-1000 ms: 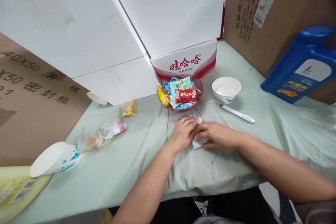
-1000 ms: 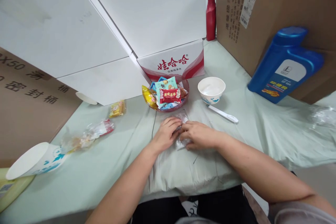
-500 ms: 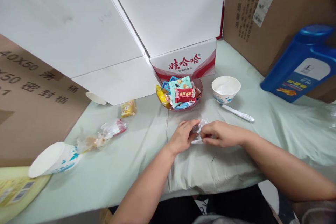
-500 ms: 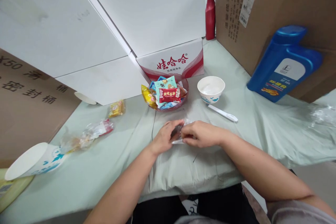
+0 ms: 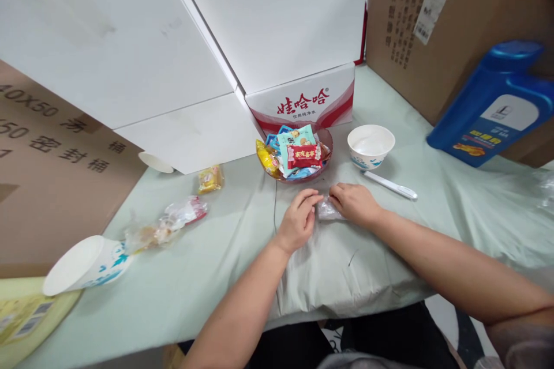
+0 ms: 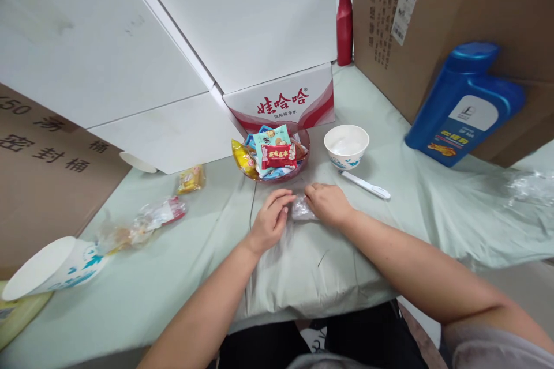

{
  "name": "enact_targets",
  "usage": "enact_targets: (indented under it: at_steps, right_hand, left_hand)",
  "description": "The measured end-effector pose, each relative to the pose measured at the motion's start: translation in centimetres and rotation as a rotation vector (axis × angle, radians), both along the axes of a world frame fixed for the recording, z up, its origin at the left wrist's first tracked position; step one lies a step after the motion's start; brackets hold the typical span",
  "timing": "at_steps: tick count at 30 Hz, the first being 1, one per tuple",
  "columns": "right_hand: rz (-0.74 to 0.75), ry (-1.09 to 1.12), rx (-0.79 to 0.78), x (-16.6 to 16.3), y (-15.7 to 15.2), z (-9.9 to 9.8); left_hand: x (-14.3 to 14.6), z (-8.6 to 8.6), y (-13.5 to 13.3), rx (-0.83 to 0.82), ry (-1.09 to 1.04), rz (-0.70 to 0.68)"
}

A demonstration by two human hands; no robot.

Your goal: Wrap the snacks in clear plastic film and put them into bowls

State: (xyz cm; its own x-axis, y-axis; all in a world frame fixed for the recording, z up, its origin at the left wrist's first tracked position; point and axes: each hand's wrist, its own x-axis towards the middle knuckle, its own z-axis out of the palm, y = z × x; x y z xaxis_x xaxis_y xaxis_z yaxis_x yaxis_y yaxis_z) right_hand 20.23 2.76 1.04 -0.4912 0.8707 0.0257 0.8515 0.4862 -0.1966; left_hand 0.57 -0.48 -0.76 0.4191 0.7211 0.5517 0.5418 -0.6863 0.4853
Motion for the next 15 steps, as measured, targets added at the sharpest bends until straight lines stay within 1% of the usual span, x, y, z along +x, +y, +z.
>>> enact_targets:
  at_steps: [2,4,7,9,11,12,13,15]
  right_hand:
    - [0.012,-0.009,0.019,-0.1,-0.1,-0.2]
    - [0.022,-0.004,0.03,-0.1,0.0,-0.4]
    - [-0.006,0.018,0.053,0.4,0.5,-0.6]
    - [-0.078,0.042,0.104,1.2,1.0,-0.6]
    - [-0.112,0.136,0.181,1.9,1.3,-0.5]
    - [-0.071,0.215,0.208,2.2,1.4,-0.4]
    - [0.016,0.302,0.208,2.4,1.3,-0.3]
    - [0.262,0.429,0.129,2.4,1.1,-0.3]
  left_hand:
    - [0.1,0.5,-0.1,0.103,0.025,-0.017]
    - [0.3,0.8,-0.2,0.131,0.107,-0.09]
    - [0.5,0.8,-0.2,0.006,0.254,-0.153]
    - [0.4,0.8,-0.2,-0.088,0.288,-0.149]
    - [0.4,0.9,-0.2,-0.133,0.287,-0.138]
    - [0.3,0.9,-0.3,-0.142,0.29,-0.138]
    - [0.3,1.0,-0.3,-0.146,0.296,-0.139]
    - [0.1,0.9,-0.2,-0.143,0.311,-0.146]
